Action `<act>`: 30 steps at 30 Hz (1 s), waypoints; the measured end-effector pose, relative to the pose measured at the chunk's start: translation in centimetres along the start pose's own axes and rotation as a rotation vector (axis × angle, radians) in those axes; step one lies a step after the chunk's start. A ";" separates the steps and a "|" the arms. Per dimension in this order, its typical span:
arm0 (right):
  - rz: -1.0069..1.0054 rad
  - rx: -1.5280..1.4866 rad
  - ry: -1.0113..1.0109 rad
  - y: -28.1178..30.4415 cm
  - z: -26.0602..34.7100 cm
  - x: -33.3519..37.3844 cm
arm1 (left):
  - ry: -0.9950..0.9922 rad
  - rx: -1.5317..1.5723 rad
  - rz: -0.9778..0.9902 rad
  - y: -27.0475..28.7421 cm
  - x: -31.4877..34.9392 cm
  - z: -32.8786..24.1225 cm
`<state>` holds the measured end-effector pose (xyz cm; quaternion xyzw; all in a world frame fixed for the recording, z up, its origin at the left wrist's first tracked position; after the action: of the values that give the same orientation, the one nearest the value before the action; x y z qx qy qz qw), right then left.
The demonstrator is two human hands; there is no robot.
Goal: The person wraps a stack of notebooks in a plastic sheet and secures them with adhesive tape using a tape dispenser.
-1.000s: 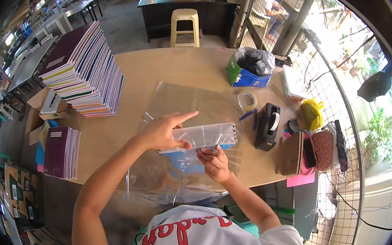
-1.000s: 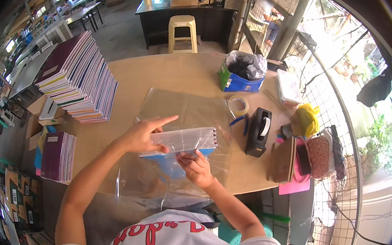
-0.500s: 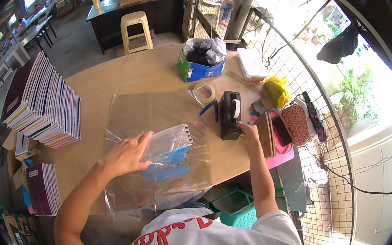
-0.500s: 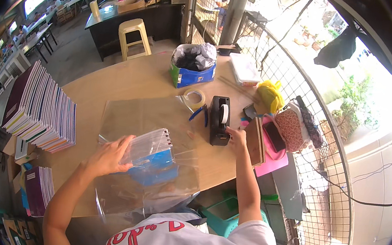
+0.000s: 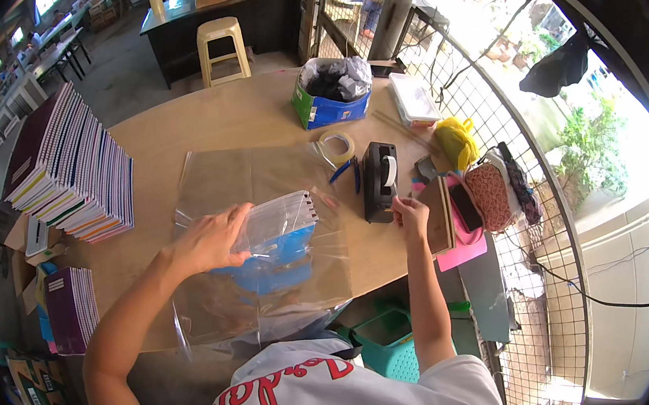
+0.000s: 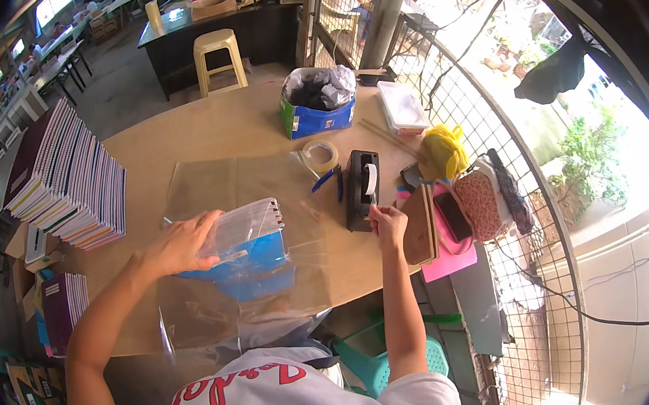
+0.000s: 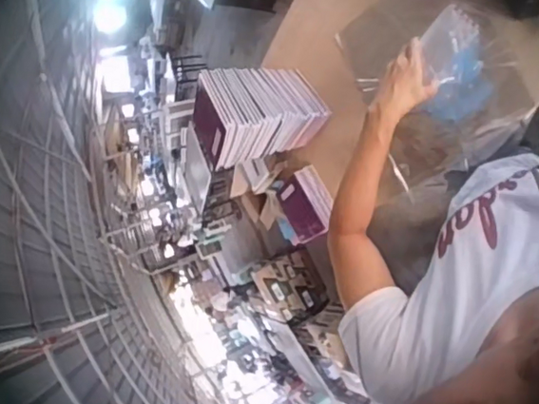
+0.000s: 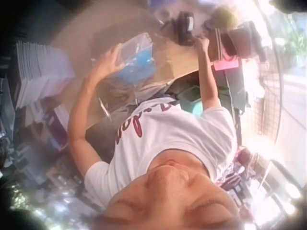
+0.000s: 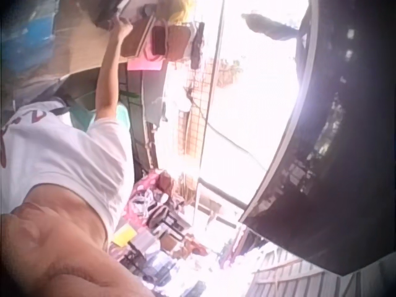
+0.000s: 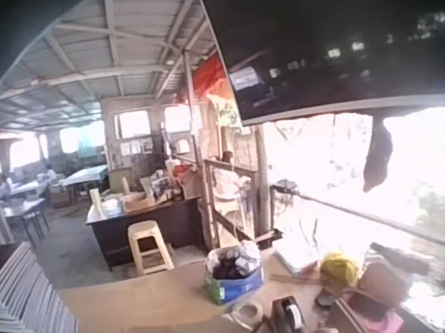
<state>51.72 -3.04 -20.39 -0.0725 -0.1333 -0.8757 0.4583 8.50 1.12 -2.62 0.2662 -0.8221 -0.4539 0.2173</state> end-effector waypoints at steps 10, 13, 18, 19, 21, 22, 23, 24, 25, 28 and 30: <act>-0.034 -0.465 -0.332 0.1 -5.2 2.7 | 0.025 0.052 0.007 0.2 0.1 -0.3; -0.121 -0.174 -0.141 -1.5 -6.4 3.6 | 0.042 0.050 -0.006 0.2 0.6 0.2; 0.144 -0.749 -0.476 -7.0 -15.1 3.6 | -0.072 0.031 -0.026 0.1 -1.6 -0.9; 0.106 -0.729 -0.471 -9.7 -14.1 6.4 | -0.028 0.021 -0.050 0.0 -1.0 -0.4; 0.237 -0.623 -0.054 -12.7 -3.8 14.2 | 0.058 0.025 -0.030 -0.3 0.6 0.9; 0.336 -0.628 0.184 -12.7 0.0 17.2 | 0.044 0.001 -0.052 -0.2 0.7 0.8; 0.334 -0.624 0.180 -12.9 2.2 19.2 | 0.043 0.007 -0.050 -0.1 0.5 0.6; 0.400 -0.654 0.353 -13.6 4.7 21.0 | 0.032 0.014 -0.043 0.0 0.1 0.5; 0.470 -0.684 0.530 -14.5 6.1 22.2 | 0.022 0.017 -0.040 0.1 0.0 0.3; 0.358 -0.467 0.453 -17.8 5.5 22.5 | -0.022 0.008 -0.077 -0.1 -0.2 0.1; 0.326 -0.442 0.254 -19.5 4.3 22.1 | -0.048 -0.002 -0.117 -0.3 0.0 0.3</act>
<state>23.15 -8.42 -14.03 -0.0810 0.1323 -0.8004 0.5790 8.40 1.16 -3.06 0.3025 -0.8097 -0.4730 0.1708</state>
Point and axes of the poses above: each hand's wrist, its own x-axis away from the middle knuckle, its own y-axis out of the back of the hand, z = x × y, the point moved 3 cm from there along -x, towards the middle knuckle, and after that the axes turned 10 degrees about x, right-handed, at the moved point
